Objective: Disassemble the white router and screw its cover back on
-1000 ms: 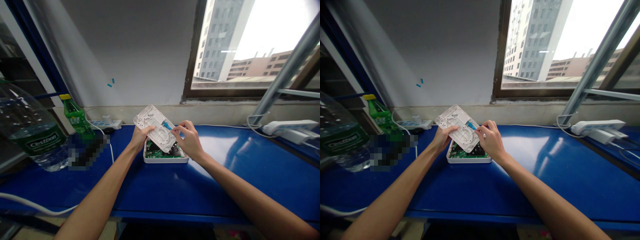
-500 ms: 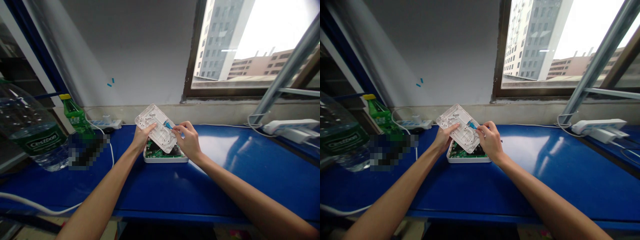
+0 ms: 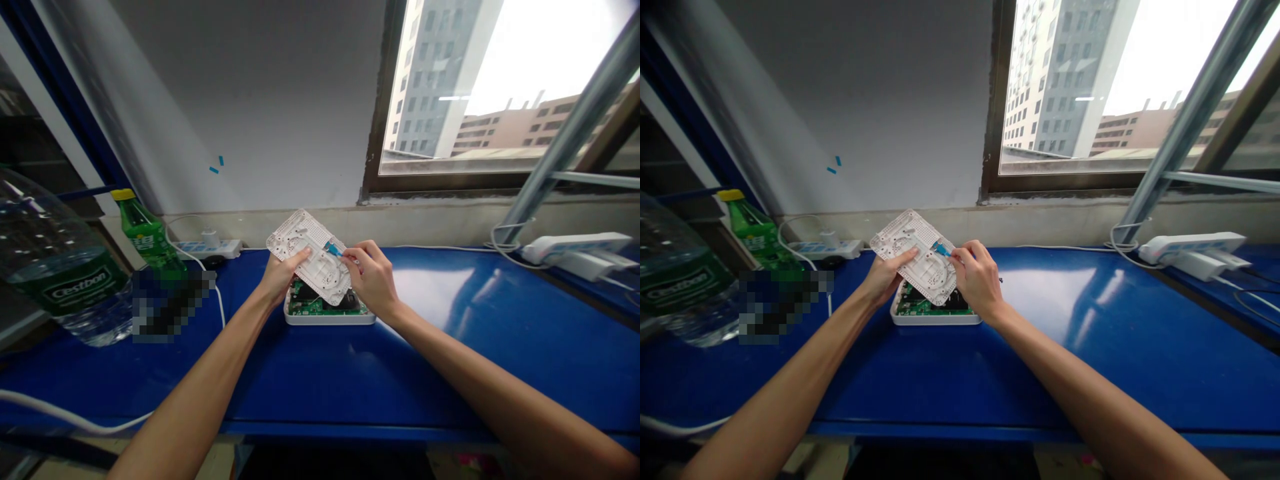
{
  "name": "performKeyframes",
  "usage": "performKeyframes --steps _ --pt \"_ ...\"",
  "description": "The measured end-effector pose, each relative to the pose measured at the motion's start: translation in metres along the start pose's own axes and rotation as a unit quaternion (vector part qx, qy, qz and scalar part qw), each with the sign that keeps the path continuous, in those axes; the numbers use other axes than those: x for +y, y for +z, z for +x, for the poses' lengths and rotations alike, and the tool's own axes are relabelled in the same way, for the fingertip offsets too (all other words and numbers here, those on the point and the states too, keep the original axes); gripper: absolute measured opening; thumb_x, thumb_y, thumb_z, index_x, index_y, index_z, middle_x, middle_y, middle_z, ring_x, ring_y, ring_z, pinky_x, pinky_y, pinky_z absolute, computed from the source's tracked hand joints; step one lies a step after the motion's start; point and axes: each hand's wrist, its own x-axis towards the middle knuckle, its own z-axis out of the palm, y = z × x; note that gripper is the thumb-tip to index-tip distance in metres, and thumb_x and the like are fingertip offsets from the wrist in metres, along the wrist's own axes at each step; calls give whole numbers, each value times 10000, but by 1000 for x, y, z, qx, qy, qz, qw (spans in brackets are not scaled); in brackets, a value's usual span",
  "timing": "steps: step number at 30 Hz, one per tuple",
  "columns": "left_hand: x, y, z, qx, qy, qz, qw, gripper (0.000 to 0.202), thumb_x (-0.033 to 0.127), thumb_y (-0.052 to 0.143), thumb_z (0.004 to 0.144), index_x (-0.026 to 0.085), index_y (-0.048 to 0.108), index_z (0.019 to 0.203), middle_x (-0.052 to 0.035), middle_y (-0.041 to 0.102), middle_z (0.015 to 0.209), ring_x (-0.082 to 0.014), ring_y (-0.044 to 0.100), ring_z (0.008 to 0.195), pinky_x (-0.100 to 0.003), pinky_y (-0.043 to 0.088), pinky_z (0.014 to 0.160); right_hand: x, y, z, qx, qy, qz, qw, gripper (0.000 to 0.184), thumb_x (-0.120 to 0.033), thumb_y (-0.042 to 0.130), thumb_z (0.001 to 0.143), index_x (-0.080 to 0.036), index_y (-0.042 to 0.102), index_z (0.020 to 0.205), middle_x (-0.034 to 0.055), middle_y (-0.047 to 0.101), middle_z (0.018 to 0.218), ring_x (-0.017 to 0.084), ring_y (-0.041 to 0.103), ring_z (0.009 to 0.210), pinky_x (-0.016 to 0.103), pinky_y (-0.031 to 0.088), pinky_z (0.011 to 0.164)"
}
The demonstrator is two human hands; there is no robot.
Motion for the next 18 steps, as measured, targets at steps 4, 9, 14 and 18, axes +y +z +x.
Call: performKeyframes --steps 4,9,14,18 --pt "-2 -1 -1 -2 3 8 1000 526 228 885 688 146 696 1172 -131 737 1182 -307 712 1090 -430 573 990 1 1 0 -9 -4 -9 1000 122 -213 577 997 -193 690 954 73 612 926 203 606 822 370 522 739" --pt "1 3 -2 3 16 15 1000 502 251 888 692 143 708 1148 -131 726 1214 -321 706 1095 -435 583 969 -3 -1 5 -11 17 19 1000 106 -224 604 983 -187 700 960 68 610 924 197 605 827 362 521 741" --pt "10 2 3 3 71 8 997 504 266 922 662 152 710 1105 -102 742 1160 -289 701 1096 -410 567 985 0 -8 15 14 72 86 994 136 -284 666 932 -188 699 1023 87 615 1000 192 600 845 336 541 694" --pt "14 -5 5 -21 89 6 996 470 272 938 652 160 728 1057 -81 754 1111 -244 717 1012 -363 579 928 10 -14 18 -95 131 224 961 329 -385 687 916 -194 681 1184 93 683 1120 191 650 864 339 567 703"
